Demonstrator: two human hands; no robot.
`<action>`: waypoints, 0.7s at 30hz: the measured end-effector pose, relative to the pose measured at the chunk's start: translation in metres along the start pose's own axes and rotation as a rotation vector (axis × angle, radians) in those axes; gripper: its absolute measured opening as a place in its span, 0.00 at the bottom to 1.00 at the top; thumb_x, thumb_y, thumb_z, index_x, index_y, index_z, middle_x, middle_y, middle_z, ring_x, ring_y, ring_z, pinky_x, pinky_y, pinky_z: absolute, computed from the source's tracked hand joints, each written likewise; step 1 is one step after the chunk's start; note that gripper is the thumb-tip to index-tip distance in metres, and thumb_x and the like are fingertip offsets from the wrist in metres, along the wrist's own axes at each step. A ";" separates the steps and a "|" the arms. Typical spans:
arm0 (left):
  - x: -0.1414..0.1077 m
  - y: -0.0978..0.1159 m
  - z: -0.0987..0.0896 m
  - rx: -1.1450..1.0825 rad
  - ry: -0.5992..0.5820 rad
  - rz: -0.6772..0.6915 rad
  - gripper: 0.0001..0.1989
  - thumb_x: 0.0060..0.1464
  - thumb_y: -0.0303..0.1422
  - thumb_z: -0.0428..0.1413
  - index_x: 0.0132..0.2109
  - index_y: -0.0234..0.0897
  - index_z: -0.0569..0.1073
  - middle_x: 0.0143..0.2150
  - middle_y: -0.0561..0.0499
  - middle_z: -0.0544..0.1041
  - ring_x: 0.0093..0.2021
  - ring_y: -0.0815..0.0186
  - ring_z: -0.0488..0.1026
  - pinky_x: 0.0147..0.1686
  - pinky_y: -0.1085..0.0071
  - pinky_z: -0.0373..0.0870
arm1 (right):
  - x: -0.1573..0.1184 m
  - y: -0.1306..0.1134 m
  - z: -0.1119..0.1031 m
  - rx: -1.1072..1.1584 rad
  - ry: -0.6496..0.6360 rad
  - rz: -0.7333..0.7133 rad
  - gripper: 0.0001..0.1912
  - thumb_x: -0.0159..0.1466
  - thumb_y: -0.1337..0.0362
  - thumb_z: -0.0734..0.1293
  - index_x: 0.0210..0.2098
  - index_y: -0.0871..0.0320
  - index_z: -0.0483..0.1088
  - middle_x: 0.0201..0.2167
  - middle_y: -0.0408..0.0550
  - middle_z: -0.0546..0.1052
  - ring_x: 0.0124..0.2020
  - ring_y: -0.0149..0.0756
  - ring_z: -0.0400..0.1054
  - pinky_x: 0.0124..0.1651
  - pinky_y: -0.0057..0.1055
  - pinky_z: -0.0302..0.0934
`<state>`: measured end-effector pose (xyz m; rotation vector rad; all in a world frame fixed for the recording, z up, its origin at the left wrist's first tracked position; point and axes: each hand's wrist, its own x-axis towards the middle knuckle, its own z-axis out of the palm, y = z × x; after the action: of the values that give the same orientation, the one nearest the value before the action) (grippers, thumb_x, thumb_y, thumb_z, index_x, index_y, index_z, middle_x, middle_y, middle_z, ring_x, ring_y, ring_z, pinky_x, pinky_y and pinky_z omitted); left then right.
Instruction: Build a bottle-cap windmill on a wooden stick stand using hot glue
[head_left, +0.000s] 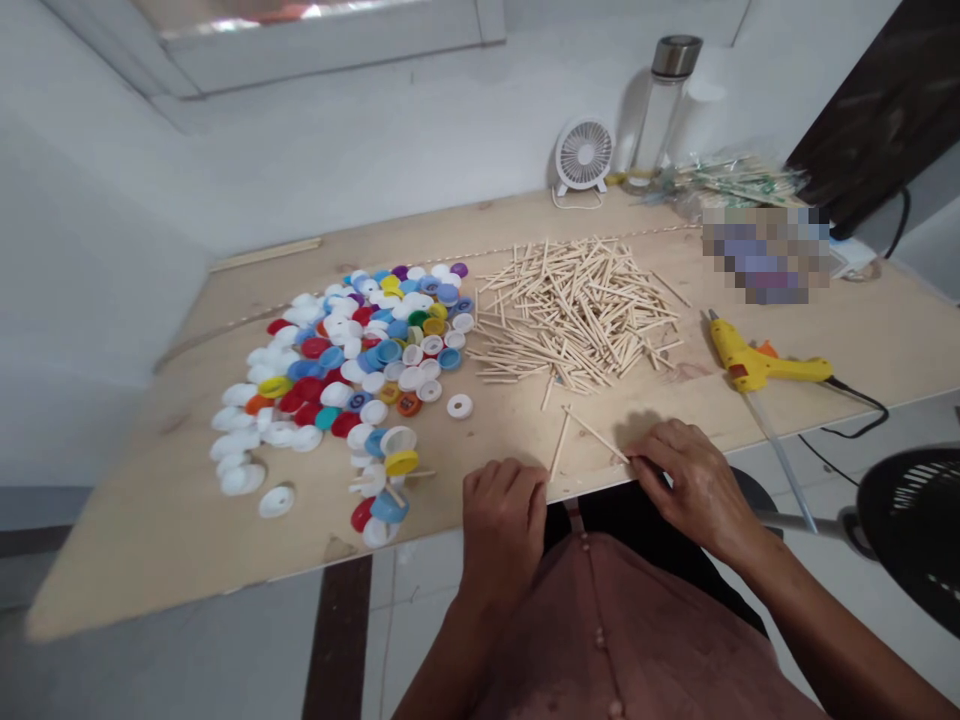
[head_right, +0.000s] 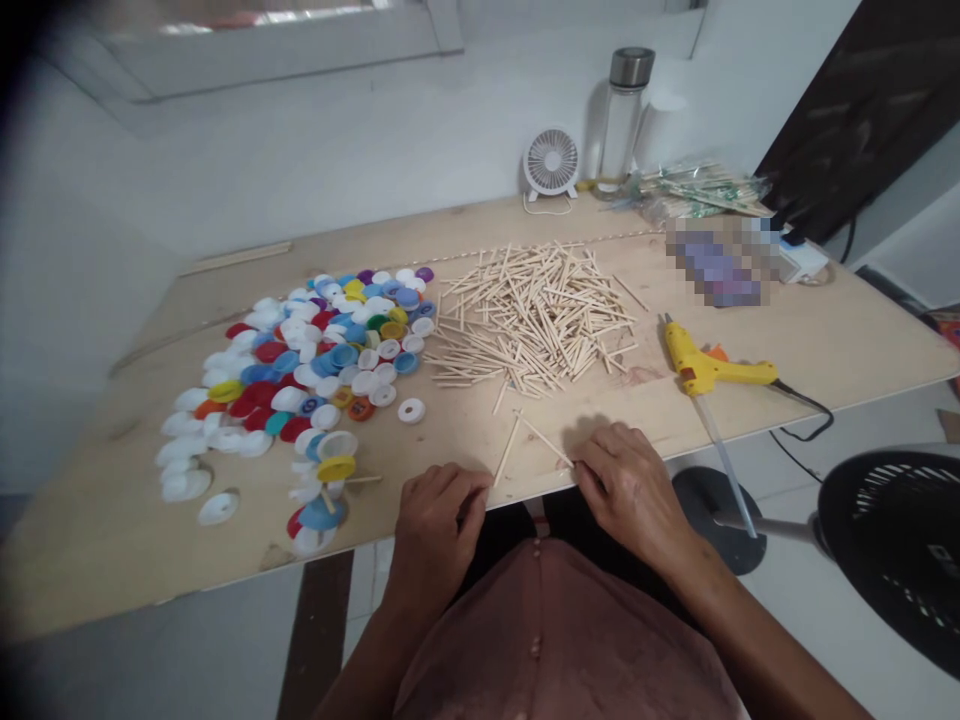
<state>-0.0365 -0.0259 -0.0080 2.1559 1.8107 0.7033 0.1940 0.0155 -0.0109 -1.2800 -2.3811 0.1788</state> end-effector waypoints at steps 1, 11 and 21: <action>0.000 0.000 -0.001 -0.012 0.010 -0.006 0.09 0.57 0.24 0.50 0.35 0.39 0.73 0.31 0.50 0.76 0.34 0.62 0.69 0.38 0.63 0.61 | 0.000 0.001 0.000 0.004 0.010 0.007 0.07 0.65 0.68 0.61 0.35 0.58 0.71 0.29 0.48 0.72 0.33 0.39 0.64 0.37 0.35 0.56; 0.000 -0.021 -0.009 -0.075 0.209 -0.126 0.09 0.56 0.25 0.48 0.37 0.37 0.72 0.30 0.50 0.75 0.34 0.62 0.71 0.38 0.63 0.66 | -0.003 0.013 0.004 0.020 0.119 0.035 0.07 0.65 0.66 0.60 0.36 0.57 0.71 0.31 0.49 0.75 0.34 0.40 0.68 0.39 0.37 0.60; -0.003 -0.051 -0.009 -0.010 0.326 -0.216 0.12 0.56 0.28 0.50 0.47 0.38 0.72 0.42 0.45 0.77 0.44 0.58 0.72 0.46 0.58 0.67 | -0.005 0.023 0.009 0.011 0.132 -0.022 0.07 0.66 0.64 0.61 0.38 0.57 0.71 0.32 0.48 0.76 0.35 0.40 0.71 0.40 0.37 0.61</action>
<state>-0.0856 -0.0192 -0.0248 1.8841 2.1520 1.0551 0.2097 0.0250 -0.0278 -1.2215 -2.2784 0.0969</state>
